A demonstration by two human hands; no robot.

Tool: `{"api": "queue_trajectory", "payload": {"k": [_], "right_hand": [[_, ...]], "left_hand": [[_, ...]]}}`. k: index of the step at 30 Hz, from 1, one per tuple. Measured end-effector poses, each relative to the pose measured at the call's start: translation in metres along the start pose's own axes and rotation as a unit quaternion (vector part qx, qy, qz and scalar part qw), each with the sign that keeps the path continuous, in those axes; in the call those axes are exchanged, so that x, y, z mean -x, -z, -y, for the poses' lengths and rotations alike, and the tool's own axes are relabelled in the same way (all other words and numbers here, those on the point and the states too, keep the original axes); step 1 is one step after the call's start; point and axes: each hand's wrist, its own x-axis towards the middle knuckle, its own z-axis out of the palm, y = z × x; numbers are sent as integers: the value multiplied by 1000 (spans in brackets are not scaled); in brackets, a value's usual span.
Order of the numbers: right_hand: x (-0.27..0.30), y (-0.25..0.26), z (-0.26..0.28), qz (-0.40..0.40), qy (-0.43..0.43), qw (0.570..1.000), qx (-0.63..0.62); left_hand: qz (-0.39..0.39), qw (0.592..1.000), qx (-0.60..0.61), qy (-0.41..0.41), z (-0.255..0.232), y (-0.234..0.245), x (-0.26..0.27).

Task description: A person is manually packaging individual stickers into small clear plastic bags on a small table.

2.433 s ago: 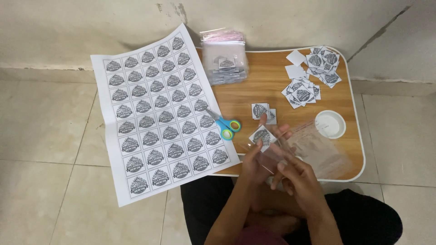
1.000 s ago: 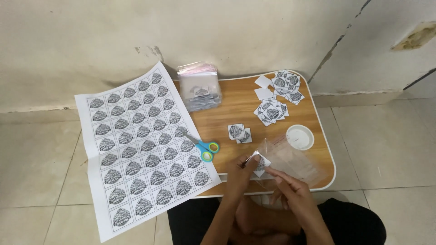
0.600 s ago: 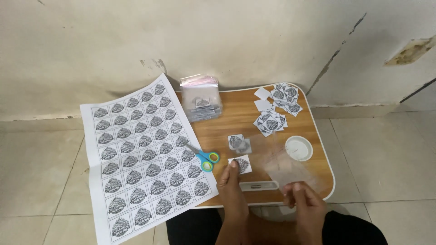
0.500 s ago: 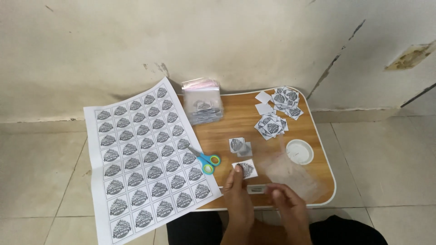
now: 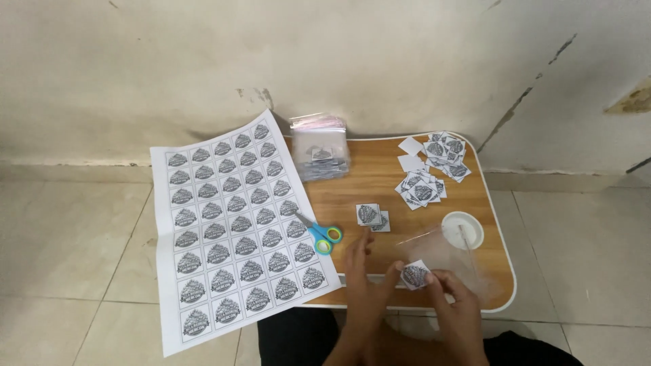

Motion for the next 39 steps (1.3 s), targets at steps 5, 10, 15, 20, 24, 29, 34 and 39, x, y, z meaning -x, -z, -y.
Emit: {"api": "queue_trajectory", "payload": {"k": [5,10,15,20,24,29,34,39], "right_hand": [[-14,6,-15,58,41,990,121],[-14,6,-18,70,23,985,154],[-17,25,12,-30,67,987,146],[-56,43,-46,-138,235,950,152],[-75,45,-56,-140,233,947,174],[-70,41,-57,-135,204,947,211],[-68,44,-58,-133,197,950,200],[-72,44,-56,-140,127,951,245]], "left_hand": [[143,983,-106,45,2,26,-16],[162,978,-9,129,9,26,-22],[128,961,-51,241,-24,47,-62],[44,978,-32,200,24,73,-134],[-34,980,52,190,52,84,-201],[-72,978,46,190,78,82,-269],[-91,979,18,179,130,76,-313],[-115,967,-110,200,124,72,-308]]}}
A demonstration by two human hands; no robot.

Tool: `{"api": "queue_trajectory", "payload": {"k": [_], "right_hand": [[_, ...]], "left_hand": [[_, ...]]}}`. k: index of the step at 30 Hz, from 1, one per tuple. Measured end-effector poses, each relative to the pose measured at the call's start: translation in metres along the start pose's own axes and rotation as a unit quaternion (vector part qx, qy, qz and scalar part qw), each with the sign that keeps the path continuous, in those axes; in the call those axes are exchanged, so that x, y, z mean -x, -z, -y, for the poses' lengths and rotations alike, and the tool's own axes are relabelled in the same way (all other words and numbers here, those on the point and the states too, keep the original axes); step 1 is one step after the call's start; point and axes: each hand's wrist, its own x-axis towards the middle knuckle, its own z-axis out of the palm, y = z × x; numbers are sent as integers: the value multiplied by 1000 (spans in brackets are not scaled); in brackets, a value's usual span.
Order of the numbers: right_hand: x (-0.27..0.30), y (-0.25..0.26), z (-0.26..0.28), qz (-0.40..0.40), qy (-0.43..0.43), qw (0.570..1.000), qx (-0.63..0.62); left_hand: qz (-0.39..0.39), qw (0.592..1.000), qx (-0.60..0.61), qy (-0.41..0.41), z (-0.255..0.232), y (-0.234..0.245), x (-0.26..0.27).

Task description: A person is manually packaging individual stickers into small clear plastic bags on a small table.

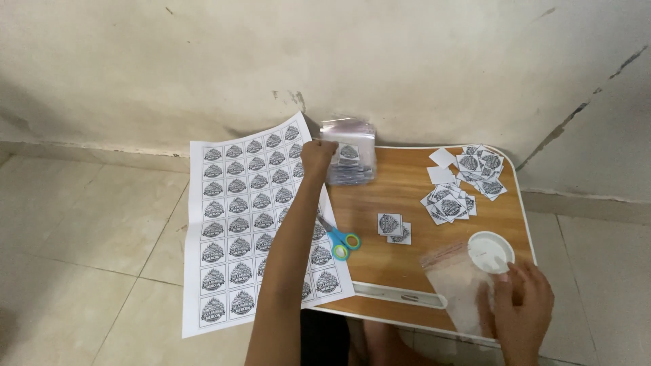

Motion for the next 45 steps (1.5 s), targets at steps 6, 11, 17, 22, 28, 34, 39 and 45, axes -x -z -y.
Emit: {"api": "queue_trajectory", "payload": {"k": [6,11,17,22,28,34,39,45], "right_hand": [[1,-3,-6,-28,47,998,-18],[1,-7,-14,-24,56,998,-9],[7,-3,-4,-36,116,992,-30],[11,3,14,27,190,981,-9],[25,-12,5,189,143,959,156],[22,-11,8,164,156,965,131],[25,9,34,88,168,980,66],[26,-6,22,4,130,985,109]], "left_hand": [[-1,955,-294,-46,-2,2,7],[-127,904,-343,-223,21,0,19],[-113,910,-210,-340,-11,28,156],[-20,944,-87,-318,-1,29,267],[77,954,-32,-287,20,24,322],[103,960,-43,-258,29,14,342],[180,975,51,-122,26,11,348],[204,969,64,-125,14,16,356]]}}
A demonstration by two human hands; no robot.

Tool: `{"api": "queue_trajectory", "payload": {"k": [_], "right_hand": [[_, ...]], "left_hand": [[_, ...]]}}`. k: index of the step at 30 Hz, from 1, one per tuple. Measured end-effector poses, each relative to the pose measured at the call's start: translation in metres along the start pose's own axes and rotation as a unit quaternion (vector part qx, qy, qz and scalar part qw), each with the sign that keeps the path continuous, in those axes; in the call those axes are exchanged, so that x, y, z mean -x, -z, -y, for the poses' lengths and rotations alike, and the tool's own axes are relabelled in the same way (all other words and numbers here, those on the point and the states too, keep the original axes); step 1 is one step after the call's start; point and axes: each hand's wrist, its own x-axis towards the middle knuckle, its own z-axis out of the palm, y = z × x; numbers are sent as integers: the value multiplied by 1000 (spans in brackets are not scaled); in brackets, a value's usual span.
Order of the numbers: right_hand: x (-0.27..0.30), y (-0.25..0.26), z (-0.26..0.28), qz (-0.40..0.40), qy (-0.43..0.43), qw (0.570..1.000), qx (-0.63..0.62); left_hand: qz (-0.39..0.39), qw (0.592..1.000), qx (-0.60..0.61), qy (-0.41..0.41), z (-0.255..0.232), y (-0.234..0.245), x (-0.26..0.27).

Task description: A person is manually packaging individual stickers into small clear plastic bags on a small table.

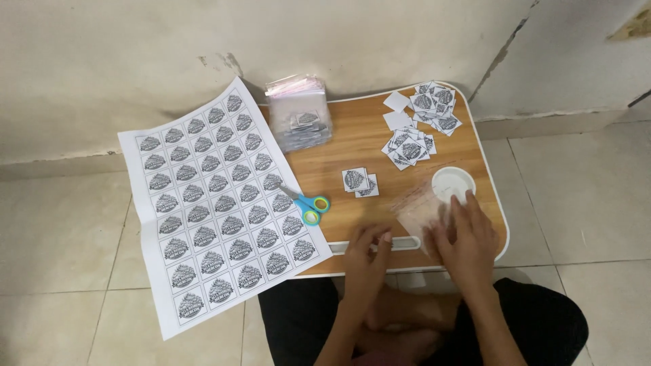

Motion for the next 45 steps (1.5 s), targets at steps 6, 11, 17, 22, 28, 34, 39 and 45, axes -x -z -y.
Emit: {"api": "queue_trajectory", "payload": {"k": [6,11,17,22,28,34,39,45], "right_hand": [[-19,2,-17,17,14,997,77],[-18,-2,-21,95,-24,993,73],[-19,22,-10,4,-22,995,-96],[-17,67,25,15,-286,796,-533],[9,51,30,113,-329,579,-738],[30,40,35,165,-242,629,-720],[20,72,66,105,-264,837,-467],[19,95,78,-6,-171,897,-408]], "left_hand": [[-10,1000,-9,14,6,5,2],[-13,1000,1,13,9,4,3],[-11,1000,10,27,-1,4,1],[26,990,106,86,-1,-5,-9],[155,925,315,143,-7,-11,-17],[61,951,294,69,-21,-16,-11],[-46,989,65,-121,-46,-5,-5],[-68,941,-105,-315,-32,2,-14]]}}
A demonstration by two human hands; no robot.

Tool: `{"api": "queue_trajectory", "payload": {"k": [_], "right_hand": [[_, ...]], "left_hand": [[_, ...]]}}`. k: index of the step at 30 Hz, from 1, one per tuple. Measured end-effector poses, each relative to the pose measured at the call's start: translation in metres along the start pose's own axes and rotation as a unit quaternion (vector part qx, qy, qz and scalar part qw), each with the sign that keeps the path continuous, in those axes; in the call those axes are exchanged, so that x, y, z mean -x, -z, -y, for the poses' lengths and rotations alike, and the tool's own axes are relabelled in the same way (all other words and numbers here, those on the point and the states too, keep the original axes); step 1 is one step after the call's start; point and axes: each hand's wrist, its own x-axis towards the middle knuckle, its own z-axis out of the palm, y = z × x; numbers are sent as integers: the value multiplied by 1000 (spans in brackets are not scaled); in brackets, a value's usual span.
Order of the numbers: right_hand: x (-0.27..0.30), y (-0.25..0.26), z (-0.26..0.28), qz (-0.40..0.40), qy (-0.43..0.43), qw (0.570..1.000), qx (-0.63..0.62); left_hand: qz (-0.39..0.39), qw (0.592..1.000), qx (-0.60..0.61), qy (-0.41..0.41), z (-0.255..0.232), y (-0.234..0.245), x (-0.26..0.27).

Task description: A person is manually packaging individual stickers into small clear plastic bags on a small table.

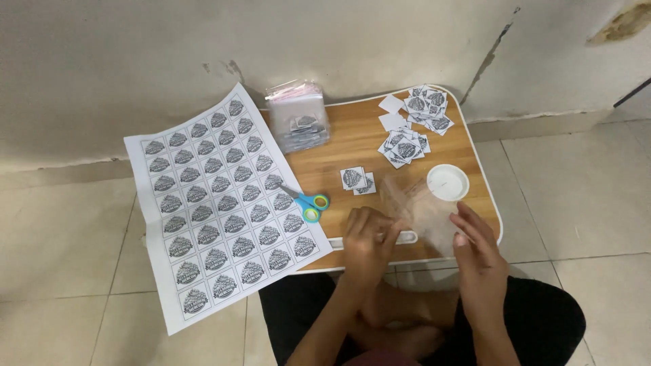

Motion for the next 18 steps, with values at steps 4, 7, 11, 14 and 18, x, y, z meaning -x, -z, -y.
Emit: {"api": "queue_trajectory", "payload": {"k": [4,7,11,14,18], "right_hand": [[-1,6,22,-31,56,998,7],[-12,9,32,-32,-32,957,-288],[-26,-1,40,65,-157,915,-365],[-26,-9,35,108,-186,917,-337],[-23,-12,36,118,-228,916,-309]], "left_hand": [[77,980,-118,-137,2,17,-18],[95,937,-225,-250,13,17,-21],[77,899,-289,-319,25,11,-24],[41,887,-301,-347,36,12,-22],[49,876,-321,-358,45,18,-21]]}}
